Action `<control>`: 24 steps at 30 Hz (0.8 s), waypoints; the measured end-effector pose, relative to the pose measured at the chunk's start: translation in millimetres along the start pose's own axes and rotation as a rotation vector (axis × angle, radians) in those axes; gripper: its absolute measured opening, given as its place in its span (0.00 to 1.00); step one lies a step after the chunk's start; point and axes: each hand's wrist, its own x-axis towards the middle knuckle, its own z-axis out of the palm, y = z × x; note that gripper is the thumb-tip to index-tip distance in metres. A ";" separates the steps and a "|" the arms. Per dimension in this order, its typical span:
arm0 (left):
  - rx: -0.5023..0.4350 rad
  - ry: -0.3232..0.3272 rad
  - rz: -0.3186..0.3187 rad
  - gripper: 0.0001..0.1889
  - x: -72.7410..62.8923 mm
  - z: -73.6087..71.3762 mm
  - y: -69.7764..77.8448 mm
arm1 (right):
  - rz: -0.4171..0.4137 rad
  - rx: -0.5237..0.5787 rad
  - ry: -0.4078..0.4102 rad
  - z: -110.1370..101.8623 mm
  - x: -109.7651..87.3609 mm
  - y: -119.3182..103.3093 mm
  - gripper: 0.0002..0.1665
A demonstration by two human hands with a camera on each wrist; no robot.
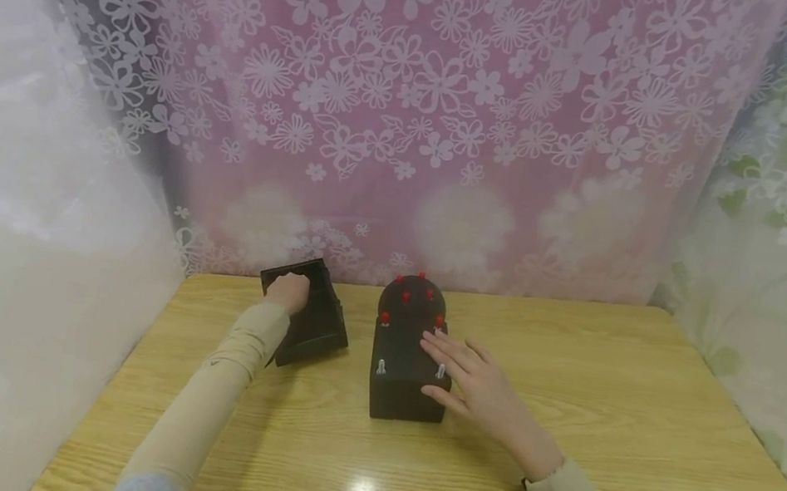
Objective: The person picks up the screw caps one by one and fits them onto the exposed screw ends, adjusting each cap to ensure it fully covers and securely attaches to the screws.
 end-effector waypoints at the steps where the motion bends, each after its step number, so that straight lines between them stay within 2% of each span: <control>1: 0.003 -0.001 0.005 0.15 0.6 1.4 -0.7 | -0.002 0.000 0.000 0.0 -0.1 -0.1 0.42; 12: 0.023 0.022 0.014 0.13 5.0 8.2 -4.1 | -0.010 0.003 0.013 1.5 0.2 0.0 0.42; 24: 0.062 0.025 0.019 0.11 4.8 7.1 -4.2 | 0.007 0.011 0.003 1.6 -0.6 -0.2 0.42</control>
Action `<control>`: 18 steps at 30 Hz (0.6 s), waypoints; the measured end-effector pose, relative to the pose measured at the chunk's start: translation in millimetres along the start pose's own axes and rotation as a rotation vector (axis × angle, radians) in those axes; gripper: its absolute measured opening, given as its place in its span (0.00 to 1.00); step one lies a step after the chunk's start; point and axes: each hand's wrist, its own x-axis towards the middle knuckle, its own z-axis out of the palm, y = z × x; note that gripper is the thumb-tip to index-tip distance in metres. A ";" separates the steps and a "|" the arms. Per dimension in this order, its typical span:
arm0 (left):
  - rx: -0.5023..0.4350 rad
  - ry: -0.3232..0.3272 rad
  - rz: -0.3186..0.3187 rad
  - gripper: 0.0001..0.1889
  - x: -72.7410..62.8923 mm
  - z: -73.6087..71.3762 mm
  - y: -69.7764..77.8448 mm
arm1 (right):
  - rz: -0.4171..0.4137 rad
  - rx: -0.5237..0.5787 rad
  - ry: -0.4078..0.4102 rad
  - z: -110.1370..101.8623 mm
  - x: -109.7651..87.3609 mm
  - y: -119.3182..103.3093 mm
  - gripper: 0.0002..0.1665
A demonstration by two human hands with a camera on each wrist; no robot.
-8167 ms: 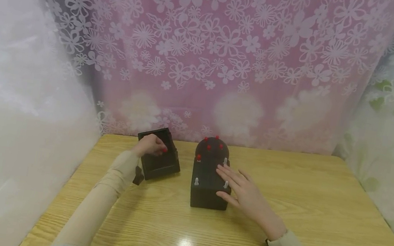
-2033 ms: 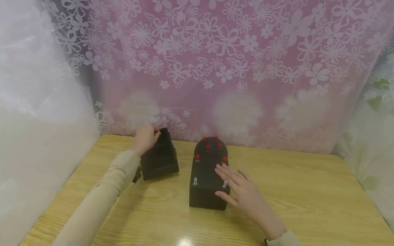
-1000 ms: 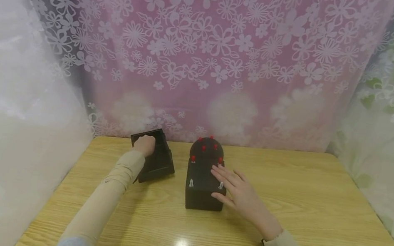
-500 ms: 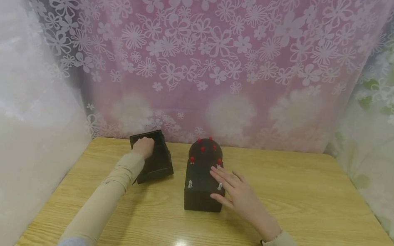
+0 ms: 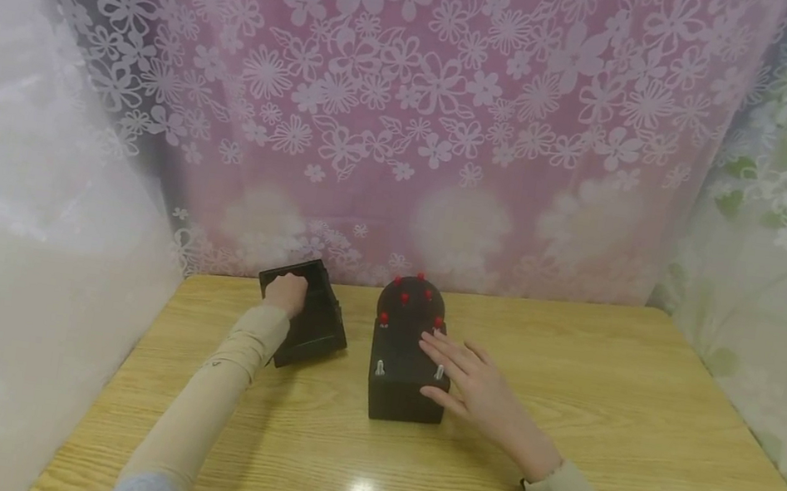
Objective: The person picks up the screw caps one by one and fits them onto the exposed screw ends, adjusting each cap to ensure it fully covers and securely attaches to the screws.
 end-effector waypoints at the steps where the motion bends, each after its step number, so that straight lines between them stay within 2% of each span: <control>1: 0.006 -0.001 0.001 0.11 -0.1 0.5 0.1 | -0.001 -0.002 0.001 -0.3 0.0 0.0 0.42; 12: -0.002 -0.022 0.033 0.11 -3.4 -0.1 0.2 | -0.013 0.001 0.009 0.0 0.9 0.8 0.41; 18: -0.059 -0.026 0.071 0.11 -3.9 -4.1 -0.6 | -0.013 0.002 0.007 1.4 0.2 2.5 0.41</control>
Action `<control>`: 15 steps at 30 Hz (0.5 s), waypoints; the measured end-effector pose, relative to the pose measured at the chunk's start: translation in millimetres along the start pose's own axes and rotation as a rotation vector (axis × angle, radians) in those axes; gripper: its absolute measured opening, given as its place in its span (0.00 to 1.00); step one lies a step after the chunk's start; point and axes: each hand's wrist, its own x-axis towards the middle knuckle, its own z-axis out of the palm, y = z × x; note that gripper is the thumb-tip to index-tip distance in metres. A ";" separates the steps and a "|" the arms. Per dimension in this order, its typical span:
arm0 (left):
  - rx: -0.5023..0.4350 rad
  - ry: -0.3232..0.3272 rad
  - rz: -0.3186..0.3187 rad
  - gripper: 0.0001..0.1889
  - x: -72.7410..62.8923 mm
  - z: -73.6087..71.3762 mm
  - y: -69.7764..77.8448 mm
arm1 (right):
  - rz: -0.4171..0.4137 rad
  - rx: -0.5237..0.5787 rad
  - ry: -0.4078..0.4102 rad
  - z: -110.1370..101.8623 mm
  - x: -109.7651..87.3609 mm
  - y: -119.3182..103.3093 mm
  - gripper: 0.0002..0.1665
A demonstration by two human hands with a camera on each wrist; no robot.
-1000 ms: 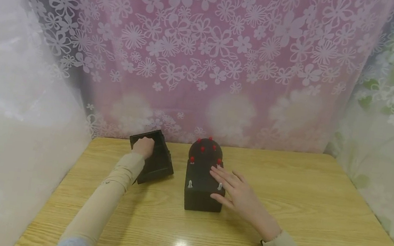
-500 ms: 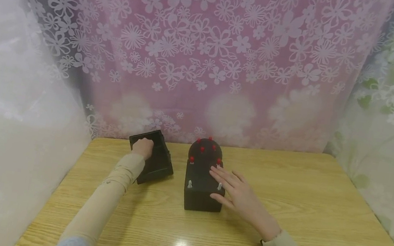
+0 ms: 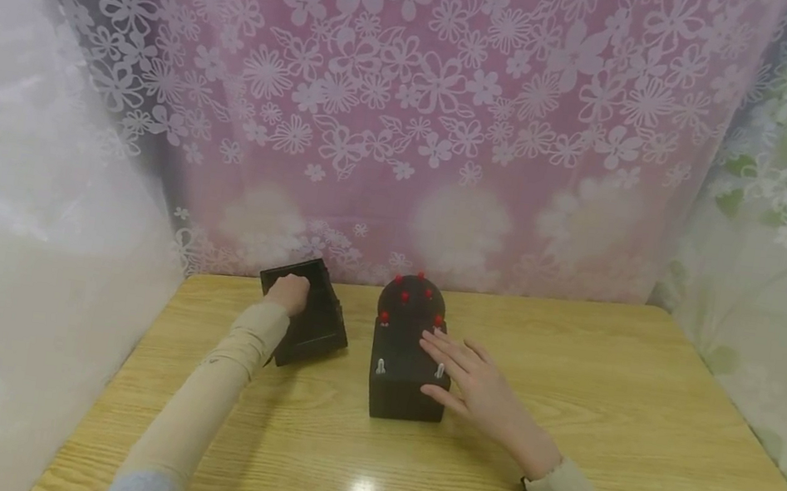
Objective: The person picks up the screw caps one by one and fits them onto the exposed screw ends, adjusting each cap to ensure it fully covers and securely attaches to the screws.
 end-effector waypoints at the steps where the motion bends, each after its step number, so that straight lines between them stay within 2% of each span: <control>1: -0.009 -0.011 0.004 0.10 -0.8 -2.1 0.2 | -0.002 0.000 0.004 0.2 0.3 0.3 0.41; 5: -0.024 -0.060 0.014 0.05 -4.1 -10.8 1.6 | -0.011 0.002 0.018 0.5 1.3 0.7 0.42; 8: -0.054 -0.102 -0.016 0.06 -6.6 -17.4 3.2 | -0.010 0.001 0.016 0.3 1.2 0.1 0.42; 11: -0.082 -0.133 -0.040 0.02 -9.3 -23.8 3.9 | -0.004 -0.003 0.005 0.1 0.8 -0.7 0.42; 15: -0.104 -0.179 -0.031 0.13 -12.9 -30.9 3.7 | 0.001 -0.011 -0.004 0.0 0.4 -0.8 0.41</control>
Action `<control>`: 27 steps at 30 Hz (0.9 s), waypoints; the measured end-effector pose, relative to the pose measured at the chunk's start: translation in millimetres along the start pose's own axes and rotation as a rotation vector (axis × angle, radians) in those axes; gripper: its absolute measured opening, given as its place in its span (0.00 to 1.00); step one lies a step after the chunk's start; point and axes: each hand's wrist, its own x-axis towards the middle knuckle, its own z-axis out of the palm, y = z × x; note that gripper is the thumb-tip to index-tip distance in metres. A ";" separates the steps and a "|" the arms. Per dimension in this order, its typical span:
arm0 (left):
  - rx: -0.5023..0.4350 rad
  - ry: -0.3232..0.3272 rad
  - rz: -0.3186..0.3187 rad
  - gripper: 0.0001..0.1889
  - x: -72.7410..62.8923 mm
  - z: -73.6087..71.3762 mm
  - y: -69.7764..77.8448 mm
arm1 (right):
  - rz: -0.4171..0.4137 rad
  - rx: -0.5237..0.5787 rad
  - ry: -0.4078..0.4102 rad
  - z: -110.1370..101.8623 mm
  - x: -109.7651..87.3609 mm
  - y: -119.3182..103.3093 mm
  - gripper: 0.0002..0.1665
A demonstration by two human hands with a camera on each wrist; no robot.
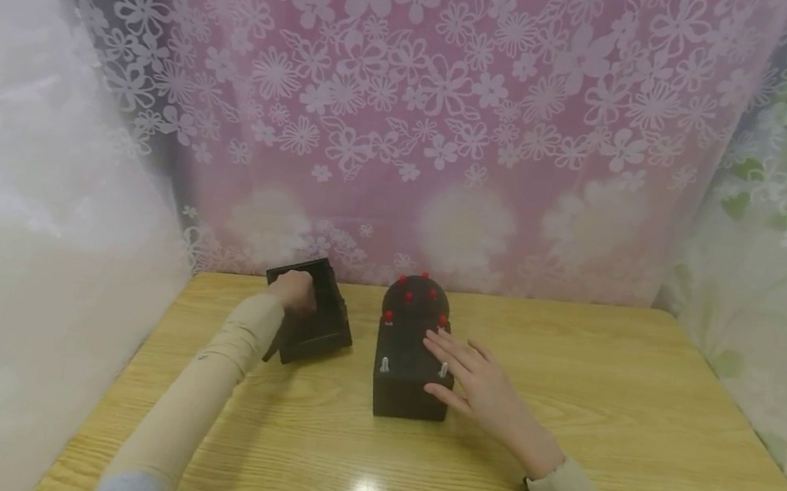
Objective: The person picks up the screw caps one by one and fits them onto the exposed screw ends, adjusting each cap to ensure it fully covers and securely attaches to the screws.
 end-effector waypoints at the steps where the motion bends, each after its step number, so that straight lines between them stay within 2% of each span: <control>1: -0.002 -0.005 0.013 0.13 -1.5 -1.1 -0.2 | 0.001 0.000 -0.001 0.1 -0.2 -0.1 0.41; 6: -0.029 -0.001 0.098 0.07 -10.6 -2.8 -1.6 | 0.008 0.008 -0.007 -0.1 -0.4 -0.6 0.41; 9: -0.091 -0.002 0.131 0.07 -16.2 -1.4 -2.3 | 0.012 0.013 -0.010 -0.3 -0.2 -0.7 0.41; 15: -0.281 -0.026 0.120 0.09 -25.4 0.3 -5.5 | 0.005 0.006 0.000 0.3 0.1 0.5 0.41; 20: -0.402 -0.037 0.141 0.10 -29.7 3.0 -8.4 | -0.001 -0.005 0.008 1.7 -0.8 1.1 0.42; 27: -0.548 -0.042 0.157 0.11 -46.7 4.6 3.3 | -0.005 -0.001 0.010 1.3 -0.8 0.1 0.41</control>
